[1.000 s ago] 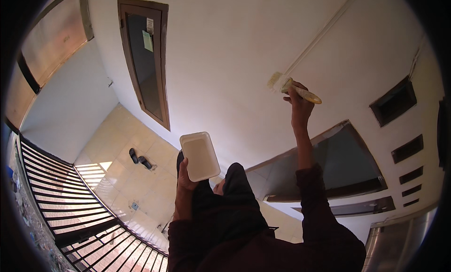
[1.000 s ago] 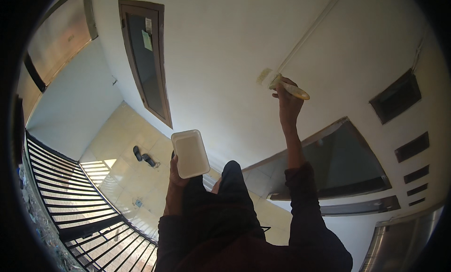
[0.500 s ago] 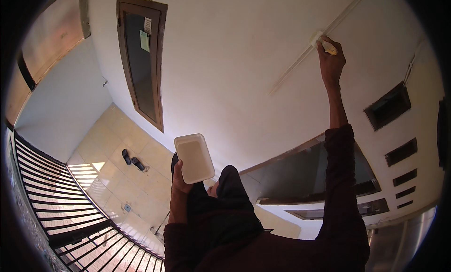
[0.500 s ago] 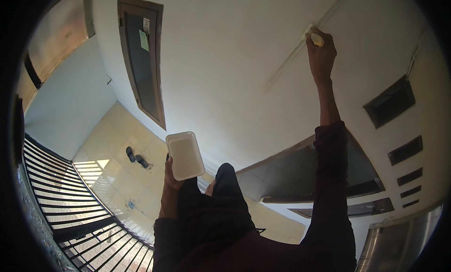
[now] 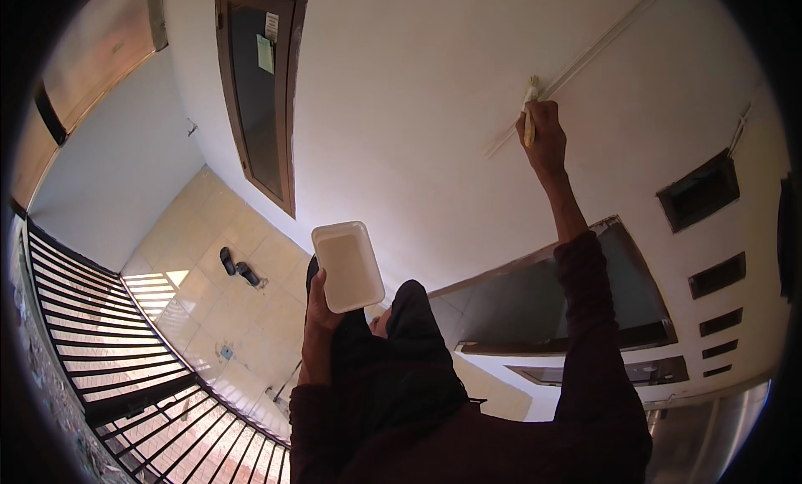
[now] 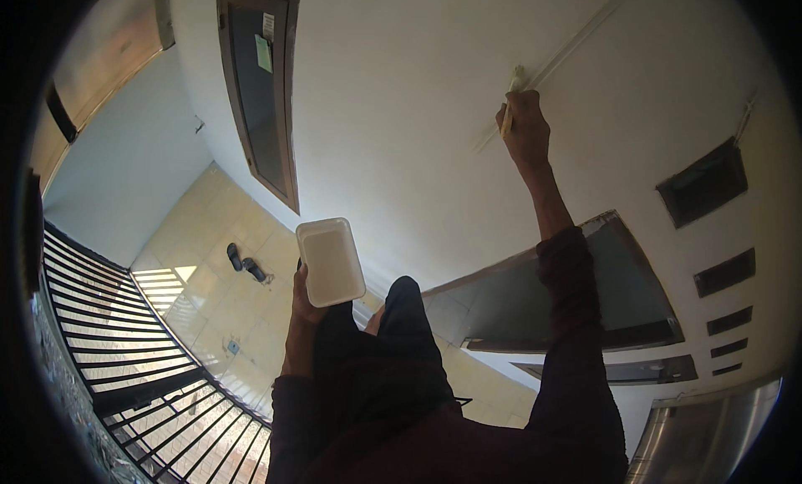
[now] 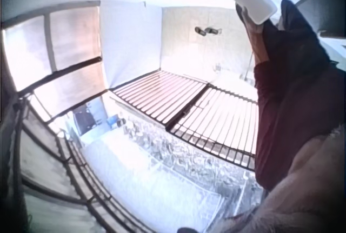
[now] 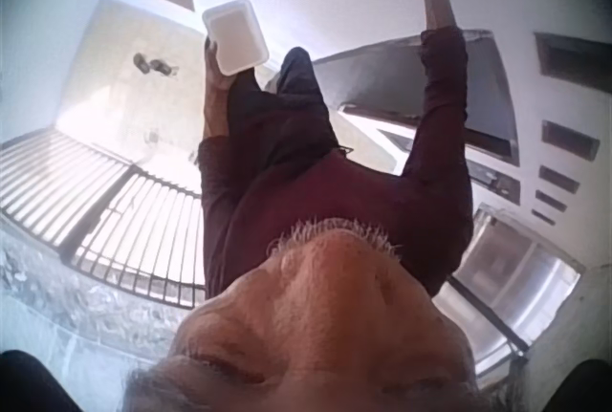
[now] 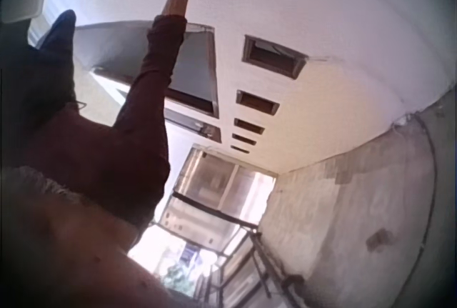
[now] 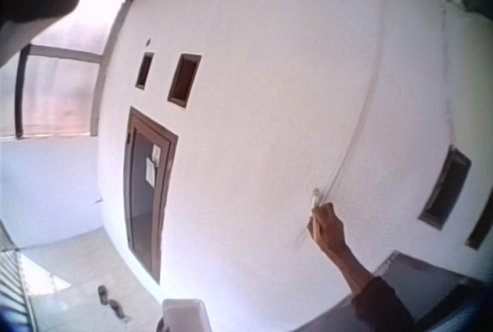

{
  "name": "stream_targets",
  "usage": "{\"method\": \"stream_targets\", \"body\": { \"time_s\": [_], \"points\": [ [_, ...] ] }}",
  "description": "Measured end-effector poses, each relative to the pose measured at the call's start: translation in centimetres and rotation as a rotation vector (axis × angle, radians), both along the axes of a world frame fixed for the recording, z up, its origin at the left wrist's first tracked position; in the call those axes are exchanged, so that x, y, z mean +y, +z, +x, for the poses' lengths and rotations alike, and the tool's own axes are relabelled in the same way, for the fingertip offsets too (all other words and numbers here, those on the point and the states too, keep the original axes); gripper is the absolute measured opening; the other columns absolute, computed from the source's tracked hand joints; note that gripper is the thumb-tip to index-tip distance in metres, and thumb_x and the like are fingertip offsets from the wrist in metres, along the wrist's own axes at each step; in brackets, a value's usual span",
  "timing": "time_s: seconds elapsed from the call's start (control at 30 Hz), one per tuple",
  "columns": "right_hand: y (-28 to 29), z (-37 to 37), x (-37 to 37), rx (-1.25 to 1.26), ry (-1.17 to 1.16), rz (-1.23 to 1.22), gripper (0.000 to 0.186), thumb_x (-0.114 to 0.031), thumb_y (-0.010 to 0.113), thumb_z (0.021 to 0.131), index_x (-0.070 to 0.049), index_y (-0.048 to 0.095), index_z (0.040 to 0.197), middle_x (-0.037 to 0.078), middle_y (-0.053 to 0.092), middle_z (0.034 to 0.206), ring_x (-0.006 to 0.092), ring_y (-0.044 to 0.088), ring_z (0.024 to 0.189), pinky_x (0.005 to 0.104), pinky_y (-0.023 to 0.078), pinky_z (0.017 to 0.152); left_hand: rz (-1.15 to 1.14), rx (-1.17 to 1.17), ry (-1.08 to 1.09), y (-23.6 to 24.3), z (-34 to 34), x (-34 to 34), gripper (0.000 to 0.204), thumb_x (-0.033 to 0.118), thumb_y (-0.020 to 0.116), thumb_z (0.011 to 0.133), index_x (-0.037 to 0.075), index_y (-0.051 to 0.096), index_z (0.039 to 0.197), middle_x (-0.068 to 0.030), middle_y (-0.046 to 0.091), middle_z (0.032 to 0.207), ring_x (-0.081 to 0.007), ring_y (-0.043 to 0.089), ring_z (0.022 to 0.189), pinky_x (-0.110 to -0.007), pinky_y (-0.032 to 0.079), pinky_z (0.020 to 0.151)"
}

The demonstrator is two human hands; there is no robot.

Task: The person paints a white ceiling using a paintbrush and a small paint tray. They repeatedly dip the brush into the tray and apply paint to the ceiling surface, working along seams and around ceiling fixtures.

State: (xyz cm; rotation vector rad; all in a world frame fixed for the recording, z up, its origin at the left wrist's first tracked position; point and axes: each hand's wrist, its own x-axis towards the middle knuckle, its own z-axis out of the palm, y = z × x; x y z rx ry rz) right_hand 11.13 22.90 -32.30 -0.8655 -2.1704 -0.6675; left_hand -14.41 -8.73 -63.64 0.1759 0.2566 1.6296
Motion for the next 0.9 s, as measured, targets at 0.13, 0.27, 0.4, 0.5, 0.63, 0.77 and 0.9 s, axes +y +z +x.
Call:
{"method": "stream_targets", "body": {
  "time_s": [0.13, 0.27, 0.4, 0.5, 0.63, 0.77, 0.9],
  "points": [
    [-6.0, 0.2, -0.9, -0.007, -0.049, -0.105, 0.026, -0.01, 0.069, 0.084, -0.006, 0.056, 0.107, 0.014, 0.052, 0.104, 0.0305, 0.064, 0.088, 0.0396, 0.06, 0.069, -0.034, -0.021, 0.014, 0.0, -0.2, -0.1, 0.062, 0.047, 0.054, 0.098, 0.008, 0.042, 0.145, -0.0099, 0.057, 0.133, -0.0268, 0.059, 0.12, -0.046, 0.054, 0.096],
    [-12.3, 0.3, -1.3, 0.021, -0.106, -0.214, 0.029, -0.009, 0.07, 0.081, -0.007, 0.057, 0.107, 0.014, 0.051, 0.099, 0.0307, 0.064, 0.085, 0.0403, 0.059, 0.067, -0.048, 0.013, 0.041, 0.0, -0.1, 0.1, 0.061, 0.046, 0.054, 0.098, 0.008, 0.043, 0.145, -0.0098, 0.058, 0.132, -0.0269, 0.06, 0.119, -0.046, 0.053, 0.097],
    [-14.7, 0.5, -1.7, 0.105, -0.089, -0.341, 0.027, -0.009, 0.07, 0.08, -0.009, 0.061, 0.105, 0.013, 0.052, 0.099, 0.0308, 0.064, 0.08, 0.0392, 0.059, 0.066, -0.03, -0.031, -0.024, -1.1, -0.2, 0.3, 0.059, 0.045, 0.054, 0.099, 0.008, 0.044, 0.144, -0.0097, 0.059, 0.131, -0.0267, 0.06, 0.119, -0.045, 0.054, 0.096],
    [-12.9, 0.2, -1.2, 0.153, -0.062, -0.308, 0.027, -0.009, 0.071, 0.08, -0.01, 0.063, 0.106, 0.012, 0.052, 0.101, 0.0302, 0.065, 0.08, 0.039, 0.059, 0.067, 0.013, -0.041, -0.03, -1.1, -0.2, 0.1, 0.058, 0.045, 0.053, 0.099, 0.008, 0.044, 0.144, -0.0097, 0.059, 0.13, -0.0267, 0.06, 0.119, -0.045, 0.054, 0.096],
    [-6.0, 0.5, -0.3, 0.167, -0.059, -0.196, 0.025, -0.009, 0.069, 0.083, -0.012, 0.063, 0.108, 0.01, 0.057, 0.103, 0.0291, 0.067, 0.085, 0.0391, 0.059, 0.07, -0.008, -0.022, -0.01, -0.1, -0.2, 0.3, 0.059, 0.046, 0.054, 0.098, 0.009, 0.044, 0.143, -0.0098, 0.058, 0.132, -0.0264, 0.06, 0.119, -0.046, 0.054, 0.096],
    [2.0, 0.7, 0.7, 0.127, -0.042, -0.015, 0.024, -0.01, 0.069, 0.085, -0.012, 0.062, 0.108, 0.008, 0.06, 0.105, 0.0277, 0.067, 0.089, 0.038, 0.058, 0.072, -0.002, -0.023, -0.013, -0.3, 0.0, 0.6, 0.062, 0.047, 0.055, 0.097, 0.009, 0.043, 0.144, -0.0097, 0.057, 0.133, -0.0264, 0.059, 0.12, -0.046, 0.053, 0.097],
    [9.2, -0.7, 0.6, 0.047, -0.055, 0.176, 0.025, -0.01, 0.068, 0.087, -0.013, 0.062, 0.111, 0.005, 0.062, 0.104, 0.0254, 0.067, 0.092, 0.0376, 0.058, 0.072, -0.009, -0.023, -0.021, -0.1, -0.2, 0.5, 0.062, 0.048, 0.055, 0.097, 0.009, 0.043, 0.145, -0.0096, 0.057, 0.134, -0.0265, 0.059, 0.121, -0.046, 0.053, 0.098]
  ]
}}
